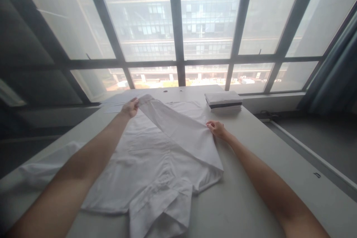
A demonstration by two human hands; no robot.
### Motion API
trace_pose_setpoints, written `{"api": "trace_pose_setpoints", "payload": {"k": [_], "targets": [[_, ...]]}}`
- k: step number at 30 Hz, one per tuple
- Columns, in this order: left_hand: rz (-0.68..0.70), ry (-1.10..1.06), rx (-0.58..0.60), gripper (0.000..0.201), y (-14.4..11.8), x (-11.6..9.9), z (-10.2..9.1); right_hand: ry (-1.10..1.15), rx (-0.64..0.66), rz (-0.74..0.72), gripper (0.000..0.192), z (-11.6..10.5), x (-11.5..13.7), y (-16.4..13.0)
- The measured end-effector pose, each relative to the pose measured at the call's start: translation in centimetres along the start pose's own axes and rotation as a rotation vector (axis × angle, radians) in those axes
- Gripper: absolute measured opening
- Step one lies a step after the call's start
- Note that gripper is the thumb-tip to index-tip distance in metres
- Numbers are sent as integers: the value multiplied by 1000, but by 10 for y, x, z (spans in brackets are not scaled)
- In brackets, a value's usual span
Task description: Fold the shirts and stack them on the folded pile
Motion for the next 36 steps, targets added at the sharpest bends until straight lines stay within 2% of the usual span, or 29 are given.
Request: {"api": "trace_pose_setpoints", "payload": {"k": [5, 9, 15, 19, 23, 25, 27, 29, 31, 33, 36], "targets": [[-26, 311, 63, 64, -13, 32, -7, 43, 14, 56, 38, 3, -4, 0], [52, 492, 46, 84, -22, 53, -19, 23, 17, 49, 34, 4, -4, 0], [207, 659, -6, 66, -13, 49, -16, -100, 9, -7, 31, 2, 7, -7], [268, 786, 33, 60, -14, 43, -11, -154, 22, -27, 36, 4, 13, -10], [367, 886, 76, 54, -28, 42, -3, -212, 16, -39, 37, 8, 17, -12], [433, 914, 155, 49, -43, 49, 11, -225, 15, -47, 35, 8, 17, -13], [487, 927, 296, 43, -63, 62, 30, -224, 26, -64, 33, 9, 17, -14], [525, 948, 488, 35, -89, 81, 51, -225, 36, -84, 31, 8, 16, -15], [577, 1044, 715, 36, -116, 101, 68, -238, 35, -98, 31, 8, 14, -16], [519, 1150, 815, 46, -131, 119, 75, -254, 28, -98, 32, 8, 12, -16], [362, 1142, 859, 53, -131, 131, 73, -262, 23, -92, 33, 9, 9, -16]]}}
Point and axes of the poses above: each hand's wrist, its own y-axis towards the middle knuckle, its own z-axis out of the palm, x = y × z, the point moved 4 cm from there along y, towards the middle knuckle, and after that the axes turned 2 degrees about x, right-handed, at the moved point
